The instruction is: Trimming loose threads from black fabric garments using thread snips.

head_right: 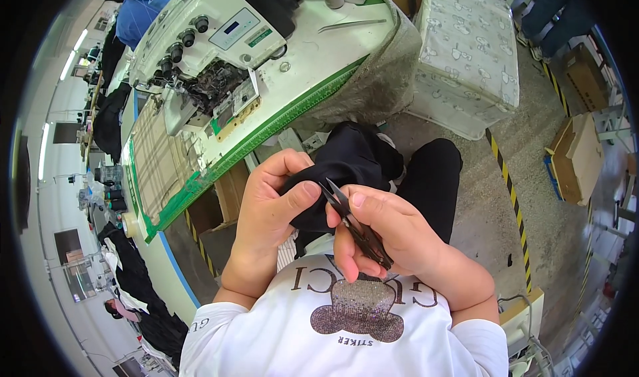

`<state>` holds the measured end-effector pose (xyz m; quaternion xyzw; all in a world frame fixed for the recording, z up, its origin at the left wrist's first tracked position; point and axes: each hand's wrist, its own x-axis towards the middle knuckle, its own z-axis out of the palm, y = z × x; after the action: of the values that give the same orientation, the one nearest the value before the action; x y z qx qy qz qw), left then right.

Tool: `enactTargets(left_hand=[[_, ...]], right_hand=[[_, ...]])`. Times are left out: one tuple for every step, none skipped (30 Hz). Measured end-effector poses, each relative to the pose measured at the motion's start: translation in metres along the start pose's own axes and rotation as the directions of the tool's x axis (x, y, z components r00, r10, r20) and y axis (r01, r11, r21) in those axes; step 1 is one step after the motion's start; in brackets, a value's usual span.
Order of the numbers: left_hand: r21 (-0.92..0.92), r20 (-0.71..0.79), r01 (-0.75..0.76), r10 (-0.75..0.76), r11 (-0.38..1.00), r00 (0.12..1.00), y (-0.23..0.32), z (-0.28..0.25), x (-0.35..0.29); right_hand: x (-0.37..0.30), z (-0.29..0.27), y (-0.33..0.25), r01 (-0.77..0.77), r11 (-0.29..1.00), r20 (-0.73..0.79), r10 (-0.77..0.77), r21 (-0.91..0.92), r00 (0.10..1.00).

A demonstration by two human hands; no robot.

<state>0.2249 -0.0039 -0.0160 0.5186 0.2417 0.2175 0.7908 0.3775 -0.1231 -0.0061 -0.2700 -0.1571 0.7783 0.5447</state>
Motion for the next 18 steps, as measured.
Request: enactTargets(left_hand=[[-0.004, 0.004, 0.009, -0.008, 1.0, 1.0, 0.0002, -0.0005, -0.0004], [-0.007, 0.008, 0.017, -0.017, 1.0, 1.0, 0.0004, -0.0009, -0.0008], [-0.008, 0.008, 0.017, -0.017, 1.0, 1.0, 0.0004, -0.0012, -0.001], [0.003, 0.008, 0.014, -0.014, 1.0, 1.0, 0.0003, -0.0016, -0.0013], [0.013, 0.008, 0.01, -0.011, 1.0, 1.0, 0.0002, -0.0019, -0.0015], [0.013, 0.008, 0.01, -0.01, 1.0, 1.0, 0.0, -0.0021, -0.0017], [0.011, 0.008, 0.009, -0.009, 1.0, 1.0, -0.0005, -0.0023, -0.0018], [0.009, 0.007, 0.009, -0.009, 1.0, 1.0, -0.0009, -0.0025, -0.0019], [0.009, 0.008, 0.009, -0.009, 1.0, 1.0, -0.0014, -0.0025, -0.002], [0.002, 0.006, 0.01, -0.01, 1.0, 1.0, -0.0017, -0.0025, -0.0023], [-0.005, 0.004, 0.011, -0.011, 1.0, 1.0, -0.0017, -0.0024, -0.0026], [-0.005, 0.004, 0.011, -0.011, 1.0, 1.0, -0.0015, -0.0024, -0.0029], [-0.001, 0.002, 0.012, -0.012, 1.0, 1.0, -0.0013, -0.0025, -0.0029], [0.003, 0.0, 0.012, -0.012, 1.0, 1.0, -0.0011, -0.0025, -0.0029], [0.003, 0.0, 0.012, -0.012, 1.0, 1.0, -0.0009, -0.0023, -0.003], [-0.003, -0.003, 0.015, -0.015, 1.0, 1.0, -0.0011, -0.002, -0.0029], [-0.009, -0.006, 0.018, -0.018, 1.0, 1.0, -0.0013, -0.0018, -0.0028], [-0.009, -0.005, 0.018, -0.018, 1.0, 1.0, -0.0014, -0.0021, -0.0027]], right_hand=[[0.0001, 0.0002, -0.0001, -0.002, 1.0, -0.002, 0.002, -0.012, 1.0], [0.0002, -0.0002, 0.0006, -0.002, 1.0, -0.003, 0.002, -0.012, 1.0], [0.0003, -0.001, 0.0016, 0.002, 1.0, 0.001, -0.002, -0.004, 1.0], [0.0004, -0.0014, 0.0022, 0.006, 1.0, 0.006, -0.006, 0.004, 1.0], [0.0005, -0.001, 0.0022, 0.006, 1.0, 0.006, -0.006, 0.004, 1.0], [0.0006, -0.0006, 0.0019, 0.004, 1.0, 0.001, -0.004, -0.004, 1.0], [0.0007, -0.0003, 0.0019, 0.003, 1.0, -0.004, -0.003, -0.011, 1.0], [0.0008, -0.0004, 0.0021, 0.003, 1.0, -0.005, -0.003, -0.011, 1.0], [0.0009, -0.0006, 0.0024, 0.003, 1.0, -0.006, -0.003, -0.012, 1.0], [0.001, -0.0005, 0.0025, 0.002, 1.0, -0.007, -0.002, -0.014, 1.0], [0.001, -0.0001, 0.0021, 0.002, 1.0, -0.006, -0.002, -0.014, 1.0], [0.001, 0.0007, 0.0014, -0.003, 1.0, -0.012, 0.003, -0.024, 1.0], [0.0011, 0.001, 0.0009, -0.008, 0.999, -0.018, 0.008, -0.034, 1.0], [0.0012, 0.0008, 0.001, -0.008, 0.999, -0.017, 0.007, -0.034, 1.0], [0.0013, 0.0005, 0.0012, -0.008, 0.999, -0.016, 0.007, -0.033, 1.0], [0.0012, 0.0, 0.0014, -0.007, 0.999, -0.015, 0.006, -0.032, 1.0], [0.0013, 0.0, 0.0013, -0.006, 0.999, -0.016, 0.005, -0.032, 1.0], [0.0015, 0.0003, 0.0012, -0.005, 0.999, -0.022, 0.005, -0.034, 1.0]])
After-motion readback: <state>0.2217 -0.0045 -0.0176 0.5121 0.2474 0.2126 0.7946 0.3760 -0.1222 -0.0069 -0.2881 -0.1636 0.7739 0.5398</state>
